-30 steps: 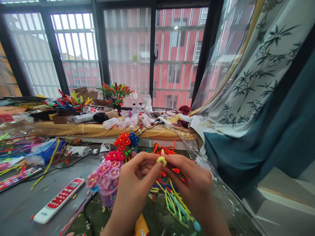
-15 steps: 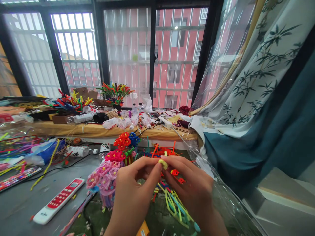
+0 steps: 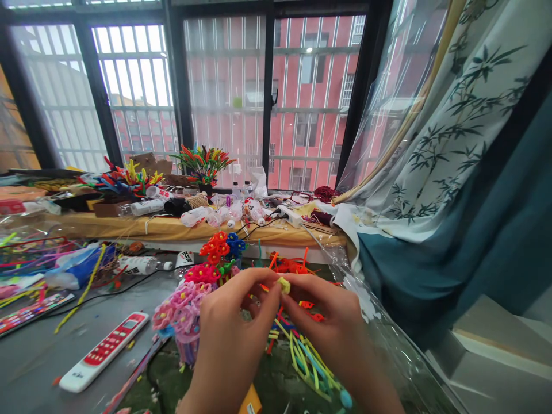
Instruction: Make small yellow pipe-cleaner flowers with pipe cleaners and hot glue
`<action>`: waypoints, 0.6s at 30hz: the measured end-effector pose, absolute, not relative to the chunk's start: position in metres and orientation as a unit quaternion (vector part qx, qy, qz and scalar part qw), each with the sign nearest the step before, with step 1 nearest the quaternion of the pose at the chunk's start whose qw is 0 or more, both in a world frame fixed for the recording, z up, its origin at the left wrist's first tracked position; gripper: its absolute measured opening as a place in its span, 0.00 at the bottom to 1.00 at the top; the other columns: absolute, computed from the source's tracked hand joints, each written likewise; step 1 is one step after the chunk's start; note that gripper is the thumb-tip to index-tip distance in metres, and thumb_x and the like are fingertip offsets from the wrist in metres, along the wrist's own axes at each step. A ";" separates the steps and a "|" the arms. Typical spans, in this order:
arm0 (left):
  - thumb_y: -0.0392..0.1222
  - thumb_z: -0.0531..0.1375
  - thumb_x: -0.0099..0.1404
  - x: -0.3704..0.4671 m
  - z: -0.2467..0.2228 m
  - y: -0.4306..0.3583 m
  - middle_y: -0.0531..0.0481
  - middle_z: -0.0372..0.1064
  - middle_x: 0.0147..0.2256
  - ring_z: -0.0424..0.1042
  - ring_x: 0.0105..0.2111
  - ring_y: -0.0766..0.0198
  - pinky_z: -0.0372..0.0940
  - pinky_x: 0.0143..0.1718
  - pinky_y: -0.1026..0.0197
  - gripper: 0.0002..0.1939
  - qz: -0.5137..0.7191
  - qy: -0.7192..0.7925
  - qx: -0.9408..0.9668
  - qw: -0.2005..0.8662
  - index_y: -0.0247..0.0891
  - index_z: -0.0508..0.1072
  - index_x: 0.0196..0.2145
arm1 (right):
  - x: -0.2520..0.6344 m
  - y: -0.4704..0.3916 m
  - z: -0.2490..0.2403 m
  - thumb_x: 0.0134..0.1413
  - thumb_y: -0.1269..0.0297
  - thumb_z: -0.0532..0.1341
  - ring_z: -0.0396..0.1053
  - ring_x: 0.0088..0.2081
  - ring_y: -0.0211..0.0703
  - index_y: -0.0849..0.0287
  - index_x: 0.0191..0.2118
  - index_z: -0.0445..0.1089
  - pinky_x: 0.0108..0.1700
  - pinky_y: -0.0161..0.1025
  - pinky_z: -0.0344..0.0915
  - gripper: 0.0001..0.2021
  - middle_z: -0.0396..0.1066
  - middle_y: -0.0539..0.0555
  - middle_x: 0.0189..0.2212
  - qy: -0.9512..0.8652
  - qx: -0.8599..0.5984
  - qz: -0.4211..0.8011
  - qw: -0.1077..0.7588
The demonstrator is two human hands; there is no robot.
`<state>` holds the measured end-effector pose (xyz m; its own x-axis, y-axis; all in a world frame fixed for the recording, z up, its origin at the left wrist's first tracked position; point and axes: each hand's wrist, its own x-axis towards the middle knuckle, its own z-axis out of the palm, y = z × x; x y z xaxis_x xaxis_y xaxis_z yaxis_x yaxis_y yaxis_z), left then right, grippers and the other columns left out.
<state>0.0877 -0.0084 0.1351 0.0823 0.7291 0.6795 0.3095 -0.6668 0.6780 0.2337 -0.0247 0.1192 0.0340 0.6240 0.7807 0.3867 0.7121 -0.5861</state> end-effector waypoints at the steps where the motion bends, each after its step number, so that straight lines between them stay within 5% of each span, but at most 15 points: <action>1: 0.36 0.63 0.61 0.088 0.133 -0.008 0.57 0.76 0.26 0.72 0.22 0.69 0.66 0.23 0.69 0.03 0.573 0.358 0.721 0.152 0.41 0.77 0.32 | 0.233 -0.025 0.119 0.56 0.72 0.63 0.79 0.32 0.41 0.57 0.42 0.77 0.38 0.35 0.78 0.09 0.81 0.52 0.34 -0.682 -0.368 0.111 0.622; 8: 0.31 0.61 0.61 0.092 0.138 -0.013 0.57 0.75 0.26 0.70 0.20 0.71 0.64 0.25 0.70 0.06 0.562 0.344 0.753 0.000 0.40 0.75 0.33 | 0.230 -0.030 0.117 0.57 0.71 0.62 0.80 0.31 0.42 0.58 0.39 0.77 0.35 0.36 0.78 0.07 0.81 0.53 0.32 -0.658 -0.406 0.090 0.628; 18: 0.31 0.59 0.62 0.097 0.135 -0.019 0.56 0.74 0.26 0.70 0.22 0.70 0.63 0.27 0.70 0.06 0.583 0.332 0.742 -0.020 0.40 0.73 0.32 | 0.224 -0.030 0.112 0.57 0.71 0.62 0.79 0.30 0.42 0.56 0.37 0.77 0.33 0.34 0.76 0.06 0.80 0.51 0.31 -0.647 -0.402 -0.026 0.648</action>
